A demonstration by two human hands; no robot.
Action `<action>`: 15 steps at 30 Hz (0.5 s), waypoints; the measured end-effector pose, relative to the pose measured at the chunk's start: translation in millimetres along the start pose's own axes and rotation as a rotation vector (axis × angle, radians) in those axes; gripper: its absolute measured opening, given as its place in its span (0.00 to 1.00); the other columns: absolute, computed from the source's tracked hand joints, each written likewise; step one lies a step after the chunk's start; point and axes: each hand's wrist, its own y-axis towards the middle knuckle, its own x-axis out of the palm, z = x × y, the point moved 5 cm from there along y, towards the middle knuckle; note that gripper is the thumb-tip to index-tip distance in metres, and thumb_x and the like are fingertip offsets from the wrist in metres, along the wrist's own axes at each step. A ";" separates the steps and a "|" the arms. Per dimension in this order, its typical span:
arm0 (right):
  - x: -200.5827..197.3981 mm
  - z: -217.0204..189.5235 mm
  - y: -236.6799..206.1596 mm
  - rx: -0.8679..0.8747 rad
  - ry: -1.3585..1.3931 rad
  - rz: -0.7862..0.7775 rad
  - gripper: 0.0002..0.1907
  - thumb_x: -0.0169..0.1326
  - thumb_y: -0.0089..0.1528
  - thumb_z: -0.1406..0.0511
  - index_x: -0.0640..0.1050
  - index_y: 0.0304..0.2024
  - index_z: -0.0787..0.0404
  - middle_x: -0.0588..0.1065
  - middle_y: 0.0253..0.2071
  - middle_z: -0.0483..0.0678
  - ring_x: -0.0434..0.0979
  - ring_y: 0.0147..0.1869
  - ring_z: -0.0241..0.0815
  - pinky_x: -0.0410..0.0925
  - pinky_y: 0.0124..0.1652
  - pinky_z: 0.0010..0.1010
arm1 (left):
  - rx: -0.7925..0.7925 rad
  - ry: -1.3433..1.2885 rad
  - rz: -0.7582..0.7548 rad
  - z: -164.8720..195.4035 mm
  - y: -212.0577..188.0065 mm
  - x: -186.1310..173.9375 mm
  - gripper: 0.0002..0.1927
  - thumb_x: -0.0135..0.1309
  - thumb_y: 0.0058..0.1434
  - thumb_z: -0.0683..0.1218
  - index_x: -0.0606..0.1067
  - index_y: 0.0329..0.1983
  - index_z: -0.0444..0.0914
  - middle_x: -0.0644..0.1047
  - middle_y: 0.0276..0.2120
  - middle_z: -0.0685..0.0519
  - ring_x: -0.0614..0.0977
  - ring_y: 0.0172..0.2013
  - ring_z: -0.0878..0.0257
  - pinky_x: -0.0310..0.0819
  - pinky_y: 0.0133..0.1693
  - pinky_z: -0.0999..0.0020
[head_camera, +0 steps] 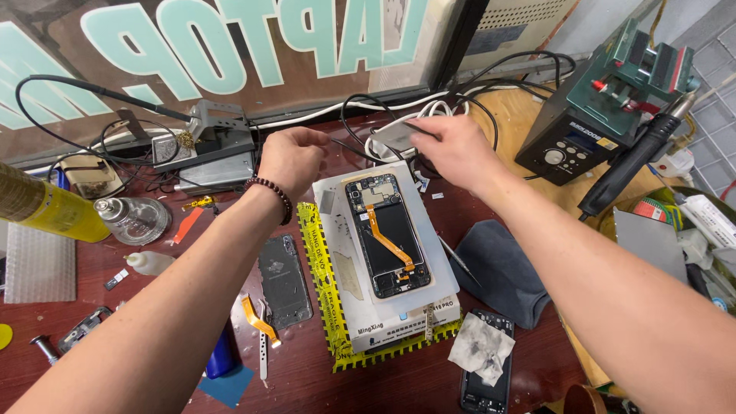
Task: The person works on a disassembled smartphone at a repair bench, peeling a protective sheet and handling the phone's flex cable and frame. They connect test cables to the phone's board, carry it to another counter while it stays connected, then return to the bench and continue handling the phone and small parts.
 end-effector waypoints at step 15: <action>116.2 -6.1 87.8 -0.009 -0.432 -0.775 0.18 0.65 0.55 0.59 0.84 0.48 0.50 0.82 0.42 0.50 0.83 0.44 0.48 0.73 0.46 0.36 | -0.139 0.177 -0.367 -36.0 37.7 21.7 0.19 0.46 0.66 0.46 0.79 0.57 0.41 0.82 0.48 0.51 0.83 0.47 0.61 0.78 0.47 0.65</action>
